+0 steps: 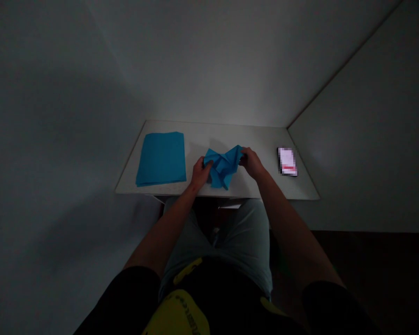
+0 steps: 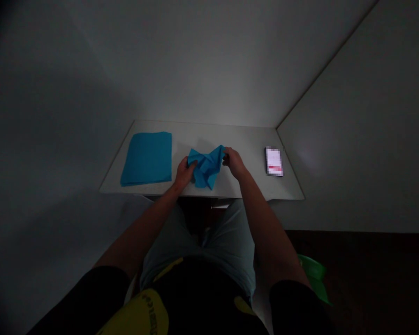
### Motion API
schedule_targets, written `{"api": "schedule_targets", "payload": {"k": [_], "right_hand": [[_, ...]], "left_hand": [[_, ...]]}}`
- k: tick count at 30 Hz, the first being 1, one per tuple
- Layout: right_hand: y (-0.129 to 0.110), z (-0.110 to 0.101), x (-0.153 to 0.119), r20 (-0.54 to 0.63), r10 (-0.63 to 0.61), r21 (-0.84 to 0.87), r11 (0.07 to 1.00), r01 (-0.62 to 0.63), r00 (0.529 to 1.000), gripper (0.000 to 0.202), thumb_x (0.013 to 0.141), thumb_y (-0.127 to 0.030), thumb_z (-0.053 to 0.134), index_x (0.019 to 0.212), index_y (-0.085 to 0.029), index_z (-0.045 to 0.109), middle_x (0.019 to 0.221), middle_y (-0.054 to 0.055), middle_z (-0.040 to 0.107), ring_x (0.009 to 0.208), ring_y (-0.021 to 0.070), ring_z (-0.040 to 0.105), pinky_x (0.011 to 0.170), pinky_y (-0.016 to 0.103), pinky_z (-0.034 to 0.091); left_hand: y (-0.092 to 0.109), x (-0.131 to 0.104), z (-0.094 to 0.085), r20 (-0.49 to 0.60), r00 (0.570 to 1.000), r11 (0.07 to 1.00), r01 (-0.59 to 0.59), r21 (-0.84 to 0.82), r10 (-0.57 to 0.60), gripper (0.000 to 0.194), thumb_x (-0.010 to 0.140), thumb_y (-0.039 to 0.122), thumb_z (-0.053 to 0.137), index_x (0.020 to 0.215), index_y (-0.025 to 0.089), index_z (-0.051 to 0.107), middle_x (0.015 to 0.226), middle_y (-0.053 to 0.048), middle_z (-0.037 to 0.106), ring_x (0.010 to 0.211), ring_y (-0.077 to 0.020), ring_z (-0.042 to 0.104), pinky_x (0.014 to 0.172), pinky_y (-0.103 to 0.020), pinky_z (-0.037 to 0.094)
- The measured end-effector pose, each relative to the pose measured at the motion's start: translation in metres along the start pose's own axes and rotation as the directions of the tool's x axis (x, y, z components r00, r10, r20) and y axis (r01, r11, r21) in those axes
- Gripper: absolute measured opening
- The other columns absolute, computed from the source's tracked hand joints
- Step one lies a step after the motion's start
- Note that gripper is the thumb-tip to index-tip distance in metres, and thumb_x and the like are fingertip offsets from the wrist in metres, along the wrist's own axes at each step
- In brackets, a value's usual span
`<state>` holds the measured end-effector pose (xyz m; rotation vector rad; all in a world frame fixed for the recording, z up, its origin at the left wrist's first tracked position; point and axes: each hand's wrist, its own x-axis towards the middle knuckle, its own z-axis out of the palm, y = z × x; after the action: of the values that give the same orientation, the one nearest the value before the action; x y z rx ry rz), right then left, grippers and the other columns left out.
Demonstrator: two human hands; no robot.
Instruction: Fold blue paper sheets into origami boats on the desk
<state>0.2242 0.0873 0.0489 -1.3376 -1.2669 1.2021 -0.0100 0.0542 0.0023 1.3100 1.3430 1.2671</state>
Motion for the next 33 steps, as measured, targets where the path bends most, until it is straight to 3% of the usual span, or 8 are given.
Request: {"api": "schedule_targets", "payload": {"k": [5,9,13,17,22,26,29,33], "right_hand": [[0.009,-0.022,0.002,-0.176,0.021,0.005,1.000,-0.020,0.984,0.047,0.087,-0.071,0.064,0.081,-0.028,0.045,0.072,-0.002,0.050,0.072,0.0188,0.053,0.064,0.030,0.051],[0.024,-0.032,-0.001,-0.238,-0.027,-0.164,0.986,-0.012,0.971,0.046,0.087,-0.070,0.065,0.081,-0.028,0.046,0.072,-0.004,0.052,0.073,0.0195,0.054,0.064,0.030,0.048],[0.041,-0.032,-0.003,-0.323,-0.110,-0.372,0.928,-0.019,0.940,0.043,0.093,-0.072,0.058,0.094,-0.029,0.052,0.070,-0.004,0.056,0.069,0.0225,0.056,0.071,0.035,0.047],[0.049,-0.021,-0.004,-0.372,-0.142,-0.364,0.931,-0.004,0.917,0.052,0.091,-0.082,0.050,0.101,-0.030,0.049,0.069,-0.004,0.054,0.065,0.0227,0.055,0.068,0.034,0.043],[0.046,0.002,-0.005,-0.204,-0.029,-0.140,0.990,0.000,0.978,0.065,0.078,-0.091,0.055,0.101,-0.030,0.048,0.069,-0.006,0.053,0.063,0.0197,0.052,0.061,0.031,0.044],[0.035,0.014,-0.005,-0.086,-0.008,-0.091,0.996,0.000,0.996,0.064,0.079,-0.089,0.059,0.102,-0.030,0.050,0.071,-0.005,0.055,0.064,0.0195,0.054,0.060,0.031,0.045],[0.024,0.014,-0.005,-0.078,-0.045,-0.147,0.989,0.034,0.996,0.064,0.084,-0.090,0.055,0.107,-0.030,0.053,0.073,-0.004,0.057,0.065,0.0206,0.055,0.061,0.031,0.045],[0.011,0.005,-0.009,-0.171,-0.222,-0.414,0.900,0.135,0.960,0.054,0.097,-0.078,0.051,0.112,-0.028,0.058,0.087,0.005,0.071,0.077,0.0253,0.065,0.074,0.036,0.050]], "left_hand": [[-0.006,0.002,-0.001,0.032,0.999,0.999,-0.028,-0.019,0.029,0.018,0.099,0.038,0.068,0.090,0.024,0.061,0.082,0.001,0.066,0.082,-0.0189,0.063,0.078,-0.030,0.054],[-0.008,0.004,-0.003,0.098,0.995,0.999,-0.017,0.031,0.014,0.017,0.098,0.040,0.068,0.093,0.024,0.065,0.079,0.003,0.065,0.075,-0.0171,0.060,0.071,-0.028,0.051],[-0.007,0.004,-0.003,0.133,0.991,0.999,-0.012,0.037,0.007,0.016,0.096,0.038,0.071,0.096,0.023,0.066,0.088,0.000,0.071,0.078,-0.0173,0.063,0.075,-0.029,0.053],[-0.007,0.006,-0.004,0.195,0.981,1.000,0.018,-0.001,-0.017,0.018,0.095,0.040,0.070,0.094,0.023,0.066,0.088,-0.001,0.072,0.080,-0.0187,0.066,0.076,-0.031,0.055],[-0.011,0.016,-0.012,0.304,0.953,0.995,0.037,-0.092,-0.008,0.024,0.081,0.033,0.077,0.100,0.021,0.070,0.094,-0.004,0.077,0.088,-0.0232,0.073,0.084,-0.036,0.059],[-0.010,0.025,-0.021,0.370,0.929,0.996,0.002,-0.093,0.033,0.033,0.069,0.028,0.081,0.100,0.021,0.074,0.101,-0.008,0.081,0.103,-0.0296,0.078,0.096,-0.043,0.061],[-0.009,0.024,-0.024,0.355,0.933,0.992,-0.007,-0.128,0.052,0.037,0.069,0.027,0.081,0.104,0.020,0.075,0.109,-0.011,0.082,0.110,-0.0313,0.078,0.100,-0.046,0.061],[-0.008,0.018,-0.022,0.280,0.957,0.987,-0.027,-0.157,0.071,0.050,0.078,0.034,0.084,0.126,0.021,0.074,0.128,-0.014,0.079,0.122,-0.0284,0.075,0.107,-0.044,0.059]]}}
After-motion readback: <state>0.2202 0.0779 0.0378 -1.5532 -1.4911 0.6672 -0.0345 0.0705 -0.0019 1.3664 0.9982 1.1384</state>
